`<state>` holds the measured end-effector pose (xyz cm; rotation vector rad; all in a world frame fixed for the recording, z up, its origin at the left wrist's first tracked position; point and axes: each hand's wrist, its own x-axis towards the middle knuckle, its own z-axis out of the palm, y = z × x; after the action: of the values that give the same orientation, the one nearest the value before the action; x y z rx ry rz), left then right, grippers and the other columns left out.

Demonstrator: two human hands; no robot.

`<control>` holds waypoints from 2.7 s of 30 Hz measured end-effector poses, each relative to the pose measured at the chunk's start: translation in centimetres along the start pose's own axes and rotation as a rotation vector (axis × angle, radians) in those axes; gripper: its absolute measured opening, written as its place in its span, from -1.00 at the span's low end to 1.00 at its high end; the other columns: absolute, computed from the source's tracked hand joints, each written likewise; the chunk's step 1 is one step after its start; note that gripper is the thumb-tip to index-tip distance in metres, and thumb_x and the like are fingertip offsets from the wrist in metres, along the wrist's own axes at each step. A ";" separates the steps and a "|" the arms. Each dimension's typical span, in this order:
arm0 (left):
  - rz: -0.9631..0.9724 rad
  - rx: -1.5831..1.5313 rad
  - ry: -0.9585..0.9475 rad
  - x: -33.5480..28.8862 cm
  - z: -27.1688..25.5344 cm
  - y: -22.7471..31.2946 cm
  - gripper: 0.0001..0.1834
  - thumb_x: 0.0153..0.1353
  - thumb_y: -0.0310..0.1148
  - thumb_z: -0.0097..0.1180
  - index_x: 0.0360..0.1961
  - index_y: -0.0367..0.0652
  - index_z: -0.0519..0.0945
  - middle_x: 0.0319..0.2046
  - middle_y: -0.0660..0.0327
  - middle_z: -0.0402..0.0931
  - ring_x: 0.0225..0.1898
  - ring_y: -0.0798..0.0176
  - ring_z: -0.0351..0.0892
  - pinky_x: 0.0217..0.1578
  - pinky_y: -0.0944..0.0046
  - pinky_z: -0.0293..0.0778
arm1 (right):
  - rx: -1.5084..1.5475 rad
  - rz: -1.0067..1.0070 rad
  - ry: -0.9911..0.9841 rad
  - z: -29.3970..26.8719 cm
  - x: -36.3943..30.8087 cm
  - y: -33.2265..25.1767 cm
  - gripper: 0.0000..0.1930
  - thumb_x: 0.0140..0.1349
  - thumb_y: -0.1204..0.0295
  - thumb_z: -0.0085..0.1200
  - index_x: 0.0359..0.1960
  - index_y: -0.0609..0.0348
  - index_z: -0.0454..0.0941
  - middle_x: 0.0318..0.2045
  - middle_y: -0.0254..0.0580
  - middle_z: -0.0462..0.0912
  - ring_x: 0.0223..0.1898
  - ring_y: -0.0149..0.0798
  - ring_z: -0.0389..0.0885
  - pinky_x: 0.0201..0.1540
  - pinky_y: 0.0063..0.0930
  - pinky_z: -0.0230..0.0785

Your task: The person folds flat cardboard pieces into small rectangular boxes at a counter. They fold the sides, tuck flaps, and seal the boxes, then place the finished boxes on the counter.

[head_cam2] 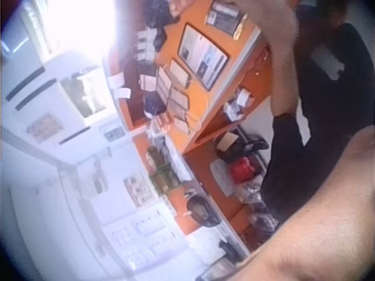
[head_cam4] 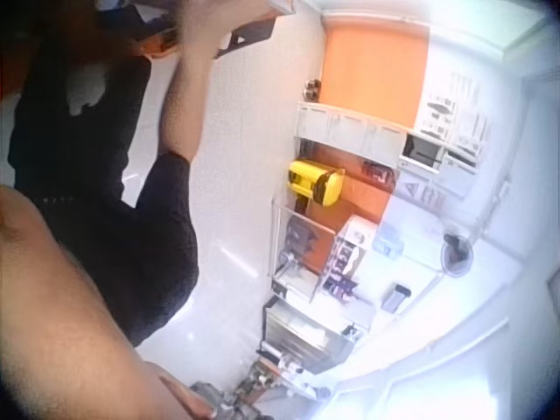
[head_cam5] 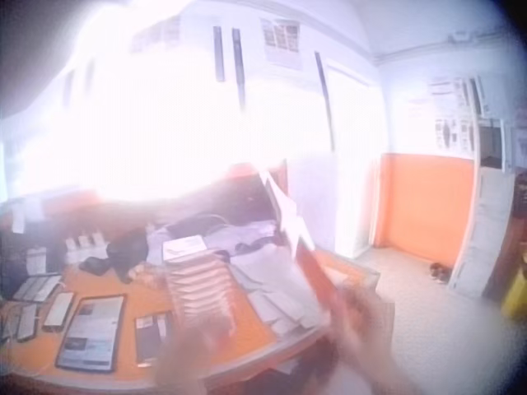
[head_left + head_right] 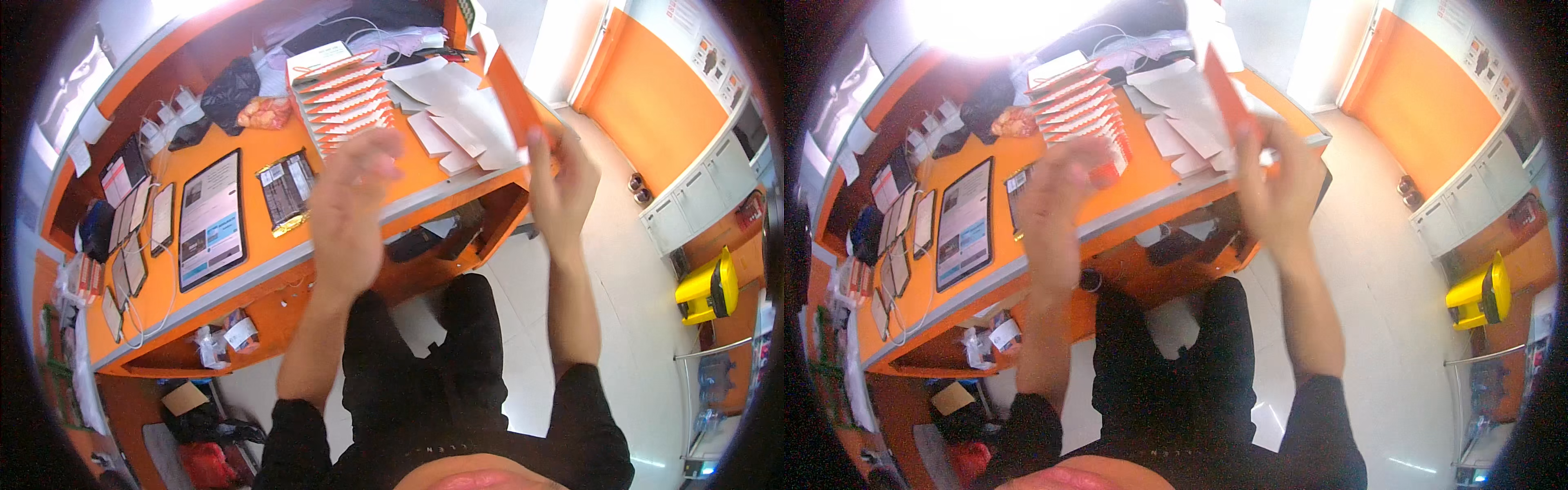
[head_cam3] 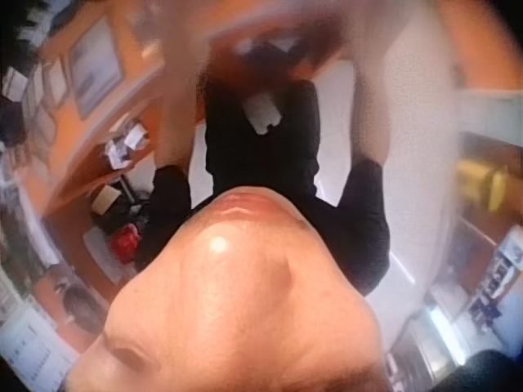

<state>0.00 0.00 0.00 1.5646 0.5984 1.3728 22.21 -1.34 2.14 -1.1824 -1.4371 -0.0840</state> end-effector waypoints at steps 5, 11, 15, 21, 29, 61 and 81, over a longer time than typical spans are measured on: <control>-0.130 -0.470 -0.032 -3.0 5.2 -2.5 -0.37 0.46 -0.31 0.09 0.44 -0.30 0.19 0.27 0.09 0.40 0.24 0.26 0.46 0.13 0.32 0.46 | 0.598 0.296 -0.085 2.2 -10.7 -1.6 -0.79 0.34 0.57 0.12 -0.03 0.38 0.51 -0.24 -0.12 0.70 -0.25 -0.37 0.69 -0.25 -0.49 0.52; -0.259 -0.196 0.011 -6.1 5.0 -6.0 -0.59 0.37 -0.40 0.23 0.16 -0.38 0.50 -0.10 0.15 0.66 -0.10 0.40 0.63 -0.08 0.37 0.53 | 0.548 0.425 -0.399 0.8 -13.0 -0.4 -0.48 0.22 0.64 0.12 0.25 0.28 0.38 -0.13 -0.07 0.72 -0.15 -0.28 0.72 -0.15 -0.38 0.55; -0.325 -0.098 0.073 -7.4 4.6 -7.0 -0.69 0.30 -0.42 0.30 0.00 -0.36 0.62 -0.22 0.16 0.71 -0.21 0.42 0.66 -0.18 0.36 0.56 | 0.208 0.351 -0.456 -1.1 -10.9 -1.2 -0.62 0.21 0.48 0.27 0.07 0.24 0.53 -0.30 -0.21 0.73 -0.25 -0.32 0.69 -0.27 -0.48 0.47; -0.181 0.284 0.123 -9.0 5.4 -7.9 -0.69 0.18 -0.46 0.34 -0.03 -0.23 0.66 -0.22 0.01 0.71 -0.24 0.20 0.75 -0.24 0.26 0.61 | 0.183 0.309 -0.192 0.1 -9.9 -3.5 -0.51 0.04 0.25 0.47 -0.08 0.19 0.54 -0.25 -0.18 0.63 -0.24 -0.28 0.63 -0.27 -0.47 0.44; 0.001 0.729 0.103 -9.0 7.6 -8.8 -0.43 0.05 -0.38 0.41 0.12 -0.17 0.53 -0.15 0.00 0.68 -0.22 -0.08 0.73 -0.27 0.10 0.64 | 0.009 0.346 -0.222 3.9 -10.9 -0.9 -0.70 0.17 0.38 0.37 -0.20 0.23 0.52 -0.55 -0.33 0.59 -0.51 -0.46 0.57 -0.47 -0.57 0.37; -0.262 0.303 0.111 -10.6 4.6 -8.1 -0.66 0.51 -0.35 -0.11 0.17 -0.31 0.49 -0.05 -0.13 0.61 -0.05 -0.10 0.67 -0.03 0.09 0.52 | 0.479 0.658 -0.178 1.3 -13.2 1.5 -0.90 0.22 0.59 0.30 -0.24 0.28 0.66 -0.36 -0.29 0.71 -0.37 -0.48 0.61 -0.32 -0.56 0.47; 0.026 0.548 0.166 -11.5 4.4 -5.4 -0.82 0.34 -0.49 0.17 -0.08 -0.35 0.64 0.04 -0.13 0.64 0.09 0.12 0.65 0.02 0.21 0.58 | 0.783 0.667 0.047 2.0 -22.0 5.3 -0.43 0.26 0.26 0.29 0.23 0.24 0.41 -0.01 -0.07 0.62 -0.01 -0.17 0.59 0.05 -0.30 0.46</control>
<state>2.37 -8.69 -9.99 1.8952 1.1313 1.4413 19.32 -10.46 -18.50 -0.9154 -0.8270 0.8336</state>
